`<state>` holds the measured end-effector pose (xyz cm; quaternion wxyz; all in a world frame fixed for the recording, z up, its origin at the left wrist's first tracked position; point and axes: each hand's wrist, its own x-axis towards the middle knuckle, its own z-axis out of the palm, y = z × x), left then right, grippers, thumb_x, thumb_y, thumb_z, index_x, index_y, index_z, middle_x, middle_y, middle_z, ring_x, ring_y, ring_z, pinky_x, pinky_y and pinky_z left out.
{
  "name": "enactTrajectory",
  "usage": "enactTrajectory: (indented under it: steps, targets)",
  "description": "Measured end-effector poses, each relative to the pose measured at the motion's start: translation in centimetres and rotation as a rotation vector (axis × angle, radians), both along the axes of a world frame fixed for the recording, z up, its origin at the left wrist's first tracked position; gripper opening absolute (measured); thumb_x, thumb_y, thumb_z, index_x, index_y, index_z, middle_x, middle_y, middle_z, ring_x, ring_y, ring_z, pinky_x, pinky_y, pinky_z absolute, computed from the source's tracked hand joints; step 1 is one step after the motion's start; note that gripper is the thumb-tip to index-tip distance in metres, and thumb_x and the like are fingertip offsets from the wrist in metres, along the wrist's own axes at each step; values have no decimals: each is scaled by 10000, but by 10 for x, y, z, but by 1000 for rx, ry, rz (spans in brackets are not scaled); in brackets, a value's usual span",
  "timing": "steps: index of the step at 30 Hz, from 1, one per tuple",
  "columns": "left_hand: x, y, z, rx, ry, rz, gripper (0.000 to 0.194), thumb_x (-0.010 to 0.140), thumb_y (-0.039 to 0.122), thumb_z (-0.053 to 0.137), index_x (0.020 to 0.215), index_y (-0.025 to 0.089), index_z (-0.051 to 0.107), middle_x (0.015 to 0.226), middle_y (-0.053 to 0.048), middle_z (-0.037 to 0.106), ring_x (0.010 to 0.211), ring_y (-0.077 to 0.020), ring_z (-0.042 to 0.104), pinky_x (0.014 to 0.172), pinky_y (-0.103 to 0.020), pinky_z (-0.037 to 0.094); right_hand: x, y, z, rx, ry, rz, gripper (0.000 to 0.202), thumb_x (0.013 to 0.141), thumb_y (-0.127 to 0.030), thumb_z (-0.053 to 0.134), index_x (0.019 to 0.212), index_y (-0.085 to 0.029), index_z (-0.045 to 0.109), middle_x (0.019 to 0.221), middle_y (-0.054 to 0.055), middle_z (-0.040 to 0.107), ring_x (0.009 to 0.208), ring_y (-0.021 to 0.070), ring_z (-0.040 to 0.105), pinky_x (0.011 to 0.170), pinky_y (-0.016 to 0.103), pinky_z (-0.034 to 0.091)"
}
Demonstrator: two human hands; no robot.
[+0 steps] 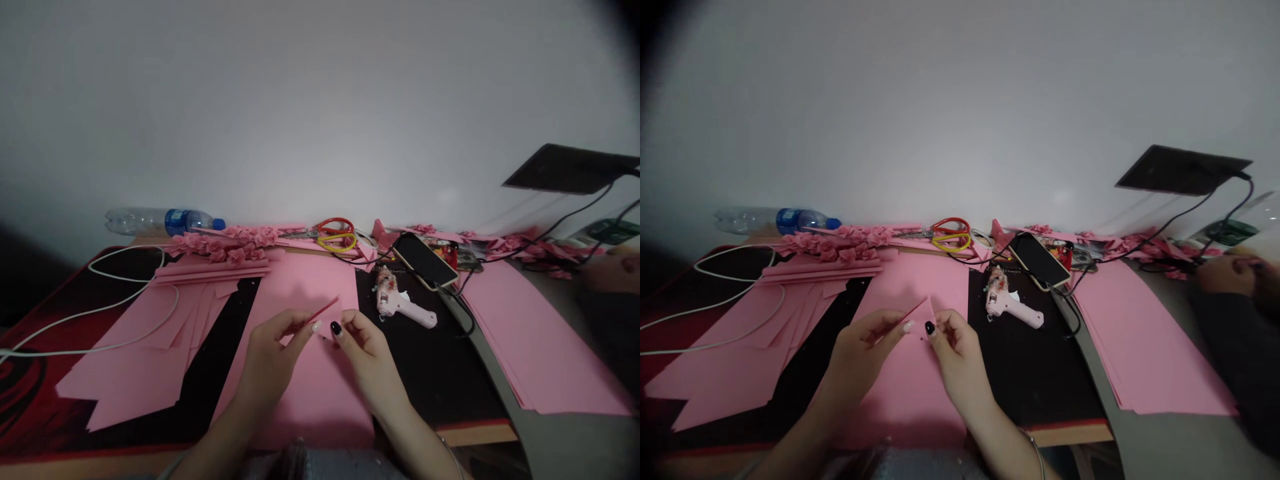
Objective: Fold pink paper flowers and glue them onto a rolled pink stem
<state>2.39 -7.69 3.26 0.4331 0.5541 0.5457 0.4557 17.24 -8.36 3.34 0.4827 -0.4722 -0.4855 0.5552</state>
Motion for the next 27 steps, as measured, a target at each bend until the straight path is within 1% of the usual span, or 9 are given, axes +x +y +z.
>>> enactTrajectory:
  steps: [3,6,10,13,16,18,20,23,27]
  targets:
    - [-1,0,1,-6,23,-17,136,792,305,626,777,191,699,758,-10,696,731,-155,613,680,-230,458,0,0,3,39,-59,-18,152,833,-324,573,794,-177,564,707,-20,499,662,116,463,604,221,384]
    - [0,0,0,-2,23,-18,122,779,291,636,774,193,708,750,-11,702,724,-161,619,682,-242,466,-1,0,5,54,-104,-51,177,821,-317,583,729,-172,539,663,-29,458,617,109,420,573,223,351]
    - [2,0,0,-39,-84,12,117,736,289,674,788,189,705,773,-20,711,748,-172,635,706,-255,488,1,-1,6,38,-101,-84,220,810,-333,598,679,-171,527,606,-37,442,561,100,379,538,224,324]
    - [3,1,2,-105,-193,-16,133,709,279,696,798,181,697,780,-23,712,747,-170,640,700,-253,496,1,-1,3,10,-46,-106,234,807,-354,604,680,-179,516,589,-48,428,528,89,348,512,218,306]
    - [3,2,4,-125,-199,-32,127,715,278,688,775,167,696,752,-26,696,731,-168,626,677,-250,492,2,0,-1,-7,-39,-102,256,801,-368,614,670,-185,493,574,-59,402,504,83,329,496,216,296]
    - [2,3,3,-90,-201,-15,115,729,272,675,765,166,702,770,-30,697,750,-168,624,691,-251,491,2,0,-2,-7,-74,-71,258,797,-371,617,666,-182,499,578,-54,435,516,87,369,512,218,320]
    - [1,4,1,-52,-219,7,105,733,267,674,769,175,710,800,-29,705,776,-166,629,719,-250,493,2,0,-2,-11,-125,-41,246,792,-369,618,672,-175,528,590,-36,501,543,101,436,540,227,361]
    - [1,4,1,-41,-234,27,105,727,273,683,758,176,713,800,-29,710,784,-165,633,725,-246,498,0,1,-1,-35,-145,-9,226,777,-370,627,696,-164,584,603,-3,583,571,128,525,568,251,425]
    - [1,3,4,-71,-217,35,144,737,295,664,759,159,707,784,-40,703,745,-173,624,610,-234,488,-3,2,2,-35,-50,50,226,762,-373,643,818,-155,659,743,32,662,620,139,589,605,267,495]
